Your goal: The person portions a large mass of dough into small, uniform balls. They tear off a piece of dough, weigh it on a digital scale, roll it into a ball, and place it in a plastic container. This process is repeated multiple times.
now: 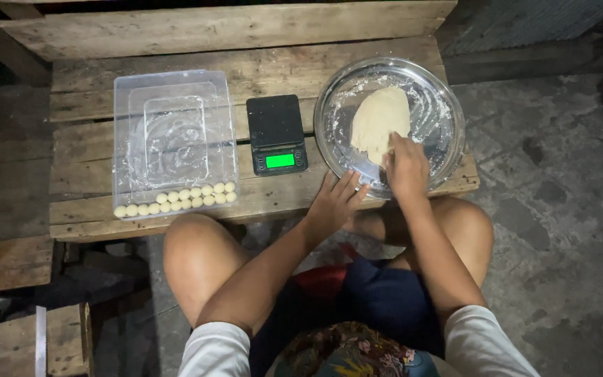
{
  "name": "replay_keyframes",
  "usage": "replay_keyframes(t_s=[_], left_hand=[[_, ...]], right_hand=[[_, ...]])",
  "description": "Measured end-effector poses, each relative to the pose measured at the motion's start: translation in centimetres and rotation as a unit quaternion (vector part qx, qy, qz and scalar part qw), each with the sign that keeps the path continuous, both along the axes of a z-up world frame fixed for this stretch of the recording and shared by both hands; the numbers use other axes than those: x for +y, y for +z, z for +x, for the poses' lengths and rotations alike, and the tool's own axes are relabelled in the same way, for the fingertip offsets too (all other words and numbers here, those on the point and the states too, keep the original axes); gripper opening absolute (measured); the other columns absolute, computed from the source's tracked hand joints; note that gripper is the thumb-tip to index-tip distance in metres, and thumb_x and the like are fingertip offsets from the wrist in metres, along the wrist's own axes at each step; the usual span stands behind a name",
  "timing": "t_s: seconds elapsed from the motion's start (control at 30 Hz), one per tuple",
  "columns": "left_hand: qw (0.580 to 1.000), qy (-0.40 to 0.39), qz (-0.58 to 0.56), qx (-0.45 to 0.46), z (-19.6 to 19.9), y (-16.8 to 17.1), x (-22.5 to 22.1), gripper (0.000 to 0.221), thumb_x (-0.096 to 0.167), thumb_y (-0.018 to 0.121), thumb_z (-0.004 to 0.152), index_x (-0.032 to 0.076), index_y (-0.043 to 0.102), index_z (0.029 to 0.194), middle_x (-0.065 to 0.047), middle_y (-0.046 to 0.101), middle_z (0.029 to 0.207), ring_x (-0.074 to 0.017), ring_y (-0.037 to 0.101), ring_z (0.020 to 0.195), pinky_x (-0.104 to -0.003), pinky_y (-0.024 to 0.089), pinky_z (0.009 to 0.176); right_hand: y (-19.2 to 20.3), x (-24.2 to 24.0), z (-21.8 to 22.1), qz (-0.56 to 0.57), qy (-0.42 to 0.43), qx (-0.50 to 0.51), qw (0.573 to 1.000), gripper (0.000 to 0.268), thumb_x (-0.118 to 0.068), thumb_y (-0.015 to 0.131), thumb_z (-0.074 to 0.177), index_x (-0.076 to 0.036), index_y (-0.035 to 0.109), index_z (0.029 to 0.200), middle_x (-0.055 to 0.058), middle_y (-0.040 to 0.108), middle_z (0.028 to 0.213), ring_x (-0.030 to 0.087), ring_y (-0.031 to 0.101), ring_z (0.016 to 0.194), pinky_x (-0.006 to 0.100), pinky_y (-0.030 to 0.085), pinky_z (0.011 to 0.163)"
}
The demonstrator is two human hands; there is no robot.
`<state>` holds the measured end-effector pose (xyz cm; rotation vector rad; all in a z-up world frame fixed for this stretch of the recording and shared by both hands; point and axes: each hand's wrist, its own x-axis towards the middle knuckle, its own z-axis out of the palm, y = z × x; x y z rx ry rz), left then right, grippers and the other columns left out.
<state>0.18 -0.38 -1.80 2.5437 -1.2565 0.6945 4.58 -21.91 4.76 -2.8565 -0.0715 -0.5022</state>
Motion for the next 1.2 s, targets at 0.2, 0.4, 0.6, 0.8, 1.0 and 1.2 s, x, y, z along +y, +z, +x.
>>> replay_keyframes(t_s=[0.2,0.4,0.6,0.8,1.0,1.2], left_hand=[[0.996,0.008,0.076,0.048,-0.3,2.0,0.5,0.107,0.046,0.087,0.070,0.017,0.033,0.158,-0.023,0.039,0.158,-0.0390,0.037,0.150,-0.069,0.037,0.112],[0.985,0.049,0.152,0.072,-0.8,2.3,0.0,0.108,0.053,0.085,0.074,0.025,0.028,0.161,-0.018,0.026,0.166,-0.0337,0.022,0.157,-0.065,0.033,0.117],[0.979,0.067,0.160,0.109,-1.0,3.0,0.0,0.104,0.052,0.080,0.076,0.027,0.027,0.162,-0.016,0.025,0.168,-0.0314,0.019,0.158,-0.064,0.028,0.120],[0.980,0.045,0.131,0.140,-0.8,4.2,0.0,0.093,0.046,0.079,0.078,0.020,0.039,0.157,-0.019,0.034,0.163,-0.0335,0.026,0.155,-0.065,0.028,0.120],[0.887,0.086,-0.185,0.415,0.3,1.6,-2.4,0.078,0.068,0.056,0.094,0.024,0.042,0.157,-0.004,0.056,0.148,-0.0213,0.051,0.141,-0.065,0.027,0.118],[0.374,0.003,-0.580,0.724,0.0,10.7,-0.2,0.078,0.034,0.071,0.098,0.009,0.030,0.160,-0.010,0.048,0.131,-0.0272,0.054,0.117,-0.047,0.055,0.102]], right_hand=[[-4.5,-1.9,0.4,-0.105,-0.010,-0.062,0.993,0.013,-0.014,0.078,0.088,-0.013,0.079,0.100,0.004,0.067,0.098,0.027,0.067,0.096,0.035,0.057,0.076],[-5.4,-2.4,-0.5,0.020,-0.032,0.060,0.998,0.019,-0.009,0.077,0.086,-0.014,0.078,0.104,0.010,0.069,0.098,0.035,0.069,0.099,0.046,0.057,0.085],[0.1,-0.2,-3.4,0.256,-0.042,0.105,0.960,0.014,-0.007,0.074,0.090,-0.006,0.078,0.104,0.016,0.073,0.088,0.038,0.072,0.091,0.044,0.055,0.079],[2.3,1.6,-4.7,0.661,-0.008,0.030,0.750,0.047,0.000,0.073,0.092,-0.001,0.056,0.137,0.009,0.071,0.113,0.015,0.070,0.103,0.027,0.059,0.086],[4.9,5.2,-6.3,0.680,0.016,-0.031,0.733,0.055,-0.012,0.064,0.103,-0.001,0.038,0.151,0.013,0.066,0.128,0.019,0.065,0.122,0.030,0.051,0.102],[1.0,7.0,-7.1,0.666,0.118,-0.025,0.736,0.072,-0.020,0.053,0.107,-0.010,0.010,0.164,0.023,0.062,0.135,0.031,0.066,0.118,0.044,0.050,0.103]])
